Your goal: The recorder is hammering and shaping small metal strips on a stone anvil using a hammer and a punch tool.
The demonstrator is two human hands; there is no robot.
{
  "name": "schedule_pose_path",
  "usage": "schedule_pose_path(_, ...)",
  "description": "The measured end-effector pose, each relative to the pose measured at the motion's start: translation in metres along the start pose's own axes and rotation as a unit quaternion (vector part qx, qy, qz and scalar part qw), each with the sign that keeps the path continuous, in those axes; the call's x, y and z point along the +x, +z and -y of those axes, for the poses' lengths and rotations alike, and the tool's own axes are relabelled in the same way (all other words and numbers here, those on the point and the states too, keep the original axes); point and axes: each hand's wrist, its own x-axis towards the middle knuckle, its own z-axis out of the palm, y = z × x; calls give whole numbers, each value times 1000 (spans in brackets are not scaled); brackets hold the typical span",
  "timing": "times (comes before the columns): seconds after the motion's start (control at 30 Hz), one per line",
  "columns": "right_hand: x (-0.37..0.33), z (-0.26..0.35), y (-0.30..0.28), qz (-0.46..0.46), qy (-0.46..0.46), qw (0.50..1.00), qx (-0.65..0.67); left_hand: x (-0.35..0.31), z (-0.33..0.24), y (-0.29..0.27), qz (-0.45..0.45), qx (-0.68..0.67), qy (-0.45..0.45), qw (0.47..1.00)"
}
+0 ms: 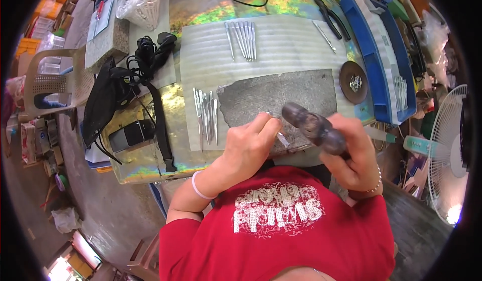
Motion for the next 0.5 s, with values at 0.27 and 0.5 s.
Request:
schedule_pose_path(0.27,-13,20,-16,39,-13,991,-129,5,1,-1,1,-16,-13,1000)
schedule_pose_path(0.5,-8,20,-21,72,-101,978,-168,7,0,-2,-2,-25,-15,1000)
